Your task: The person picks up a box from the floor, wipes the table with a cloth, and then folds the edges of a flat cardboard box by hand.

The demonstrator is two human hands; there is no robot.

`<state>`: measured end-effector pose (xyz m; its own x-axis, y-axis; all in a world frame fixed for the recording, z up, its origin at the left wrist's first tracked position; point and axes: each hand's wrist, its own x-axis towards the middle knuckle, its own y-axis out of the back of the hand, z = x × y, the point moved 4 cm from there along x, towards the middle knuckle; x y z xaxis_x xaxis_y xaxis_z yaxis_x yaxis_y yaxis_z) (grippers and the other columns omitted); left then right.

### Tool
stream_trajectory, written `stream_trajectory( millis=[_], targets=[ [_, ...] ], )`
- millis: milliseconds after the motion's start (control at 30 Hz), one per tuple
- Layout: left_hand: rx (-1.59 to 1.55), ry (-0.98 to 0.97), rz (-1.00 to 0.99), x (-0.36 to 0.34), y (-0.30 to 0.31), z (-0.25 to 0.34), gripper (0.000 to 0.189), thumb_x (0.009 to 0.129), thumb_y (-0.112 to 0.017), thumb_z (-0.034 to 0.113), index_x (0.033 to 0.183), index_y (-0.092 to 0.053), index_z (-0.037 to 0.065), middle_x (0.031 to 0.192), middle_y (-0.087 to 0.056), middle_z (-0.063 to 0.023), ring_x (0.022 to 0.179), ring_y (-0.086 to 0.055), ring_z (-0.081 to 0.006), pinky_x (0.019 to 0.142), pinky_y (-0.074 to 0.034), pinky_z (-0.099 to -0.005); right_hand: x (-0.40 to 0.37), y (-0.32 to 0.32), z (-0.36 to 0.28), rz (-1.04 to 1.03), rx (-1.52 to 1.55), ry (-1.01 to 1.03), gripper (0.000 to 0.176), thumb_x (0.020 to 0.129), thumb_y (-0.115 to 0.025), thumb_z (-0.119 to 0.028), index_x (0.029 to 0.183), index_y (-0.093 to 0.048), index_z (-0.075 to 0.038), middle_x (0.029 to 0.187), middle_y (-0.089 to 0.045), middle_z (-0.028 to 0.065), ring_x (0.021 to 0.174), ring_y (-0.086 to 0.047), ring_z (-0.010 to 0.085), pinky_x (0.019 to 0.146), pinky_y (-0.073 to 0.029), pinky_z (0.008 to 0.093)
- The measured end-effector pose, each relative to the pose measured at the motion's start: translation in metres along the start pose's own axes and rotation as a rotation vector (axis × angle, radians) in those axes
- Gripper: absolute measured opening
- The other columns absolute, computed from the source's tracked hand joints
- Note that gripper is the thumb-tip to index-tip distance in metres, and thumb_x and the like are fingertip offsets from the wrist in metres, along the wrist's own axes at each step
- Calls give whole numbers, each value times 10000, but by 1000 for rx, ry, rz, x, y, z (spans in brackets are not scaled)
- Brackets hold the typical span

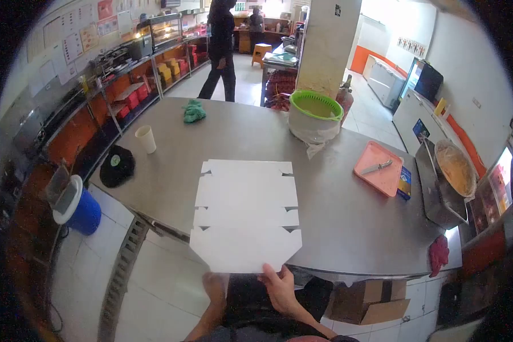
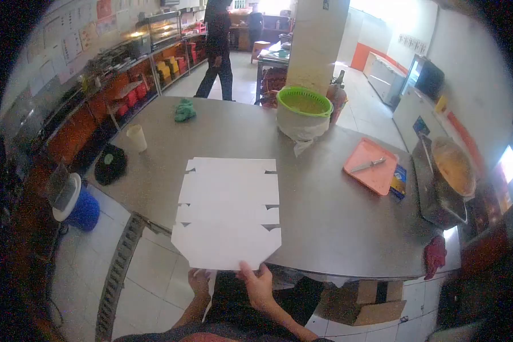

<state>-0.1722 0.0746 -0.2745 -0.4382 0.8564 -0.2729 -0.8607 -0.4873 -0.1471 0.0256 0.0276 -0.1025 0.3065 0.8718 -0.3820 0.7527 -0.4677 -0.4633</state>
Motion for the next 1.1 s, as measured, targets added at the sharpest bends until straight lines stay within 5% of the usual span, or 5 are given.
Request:
stream_trajectory(
  millis=[367,567,700,867,1100],
  targets=[
    [643,-271,24,36,78,-79,155,897,-482,57,822,-595,-17,648,-561,-110,619,-551,-258,590,-440,-406,-33,-7,16,-498,-249,-415,378,928,-678,-219,1194,-528,4,1073,-652,103,975,-633,177,832,-541,334],
    [735,2,-138,4,32,-26,229,924,-458,115,914,-620,-46,899,-636,-238,858,-595,-414,738,-452,-480,-65,-54,-65,-654,-826,245,216,879,-717,-141,1030,-624,-19,997,-669,85,936,-637,132,791,-517,271],
    [1433,-877,-721,-10,24,-61,365,977,-378,177,1137,-555,-99,1162,-566,-363,1053,-540,-549,973,-414,-545,-52,-67,-99,-245,-1291,1096,426,827,-745,-221,1163,-610,4,1184,-617,183,1127,-589,321,955,-472,407],
    [885,-249,-1039,-10,60,-55,452,1011,-367,290,1198,-590,-56,1094,-629,-317,1049,-616,-431,923,-471,-474,-14,-53,-73,-493,-1514,1097,469,840,-714,-248,1227,-588,-14,1330,-545,194,1286,-486,350,1054,-414,455],
    [840,88,-464,-14,104,-5,309,717,-827,236,889,-720,3,772,-714,-106,713,-679,-206,713,-538,-332,-4,-61,-79,-645,-1622,1008,394,868,-675,-255,1180,-601,-28,1311,-570,169,1262,-517,338,1038,-446,420]
  ],
)
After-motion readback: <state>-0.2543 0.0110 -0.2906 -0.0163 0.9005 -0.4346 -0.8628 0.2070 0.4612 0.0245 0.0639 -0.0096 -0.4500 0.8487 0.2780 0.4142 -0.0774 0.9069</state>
